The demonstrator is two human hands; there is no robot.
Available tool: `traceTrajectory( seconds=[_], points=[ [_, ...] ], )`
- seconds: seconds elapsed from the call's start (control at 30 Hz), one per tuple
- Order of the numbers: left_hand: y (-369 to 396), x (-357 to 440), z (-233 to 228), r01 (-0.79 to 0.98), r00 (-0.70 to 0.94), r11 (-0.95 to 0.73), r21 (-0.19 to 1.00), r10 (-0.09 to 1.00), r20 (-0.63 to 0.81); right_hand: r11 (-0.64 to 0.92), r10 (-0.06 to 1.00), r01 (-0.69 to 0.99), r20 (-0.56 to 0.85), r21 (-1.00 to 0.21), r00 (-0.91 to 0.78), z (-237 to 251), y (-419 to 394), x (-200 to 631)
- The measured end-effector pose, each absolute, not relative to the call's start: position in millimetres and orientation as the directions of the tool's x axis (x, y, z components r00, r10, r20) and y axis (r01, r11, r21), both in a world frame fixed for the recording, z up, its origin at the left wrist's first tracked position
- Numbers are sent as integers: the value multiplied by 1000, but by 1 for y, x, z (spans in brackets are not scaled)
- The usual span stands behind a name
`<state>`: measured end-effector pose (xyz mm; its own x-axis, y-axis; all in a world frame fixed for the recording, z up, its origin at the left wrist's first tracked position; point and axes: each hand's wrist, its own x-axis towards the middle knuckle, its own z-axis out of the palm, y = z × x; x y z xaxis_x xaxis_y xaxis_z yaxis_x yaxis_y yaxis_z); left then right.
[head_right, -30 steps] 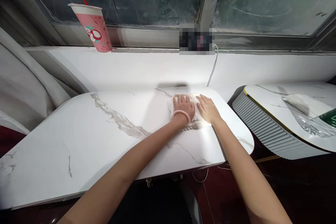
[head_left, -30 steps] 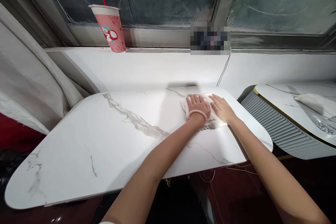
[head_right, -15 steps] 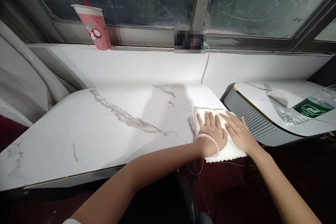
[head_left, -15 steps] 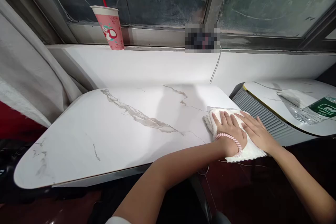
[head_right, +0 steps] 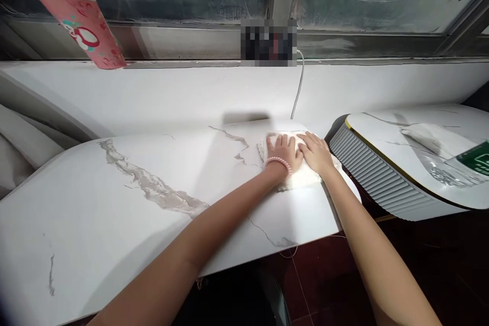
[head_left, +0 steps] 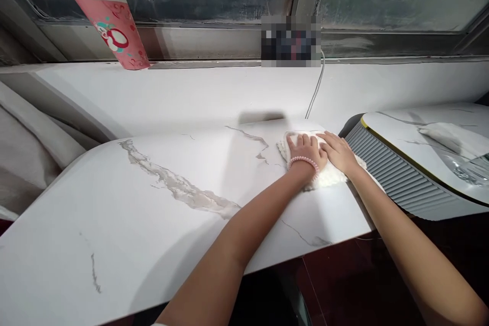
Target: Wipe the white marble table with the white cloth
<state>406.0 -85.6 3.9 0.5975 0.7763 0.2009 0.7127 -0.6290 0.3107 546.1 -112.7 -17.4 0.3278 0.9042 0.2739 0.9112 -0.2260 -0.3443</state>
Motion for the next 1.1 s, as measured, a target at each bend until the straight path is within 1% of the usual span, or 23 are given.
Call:
traceTrajectory(
  seconds=[0.1,0.27,0.47,0.6,0.73,0.9,1.0,1.07,1.1],
  points=[
    [-45,402,4,724,588,-612,318,789,180,-185,901,919,314,-348,300,-18,-70,541],
    [10,396,4,748,558,-576,330,815,157,-60,900,943,392,-326,193,-19,-13,533],
    [32,395,3,769,536,-557,312,829,160,-46,899,934,394,-353,193,-17,11,531],
    [26,391,1,761,579,-587,276,807,118,-52,887,937,416,-347,203,-20,6,531],
    [13,378,0,761,583,-591,268,804,116,-56,889,957,421,-286,178,-22,-9,518],
    [-18,355,2,750,601,-604,271,793,102,-138,903,968,374,-209,210,-20,-46,490],
    [-48,335,3,749,604,-610,259,789,115,-155,897,956,370,-248,241,-19,-77,468],
    [-71,316,3,748,606,-617,246,785,127,-135,883,952,402,-276,242,-19,-100,448],
    [-83,304,3,745,611,-622,240,781,131,-111,878,957,424,-269,221,-20,-112,437]
  ],
)
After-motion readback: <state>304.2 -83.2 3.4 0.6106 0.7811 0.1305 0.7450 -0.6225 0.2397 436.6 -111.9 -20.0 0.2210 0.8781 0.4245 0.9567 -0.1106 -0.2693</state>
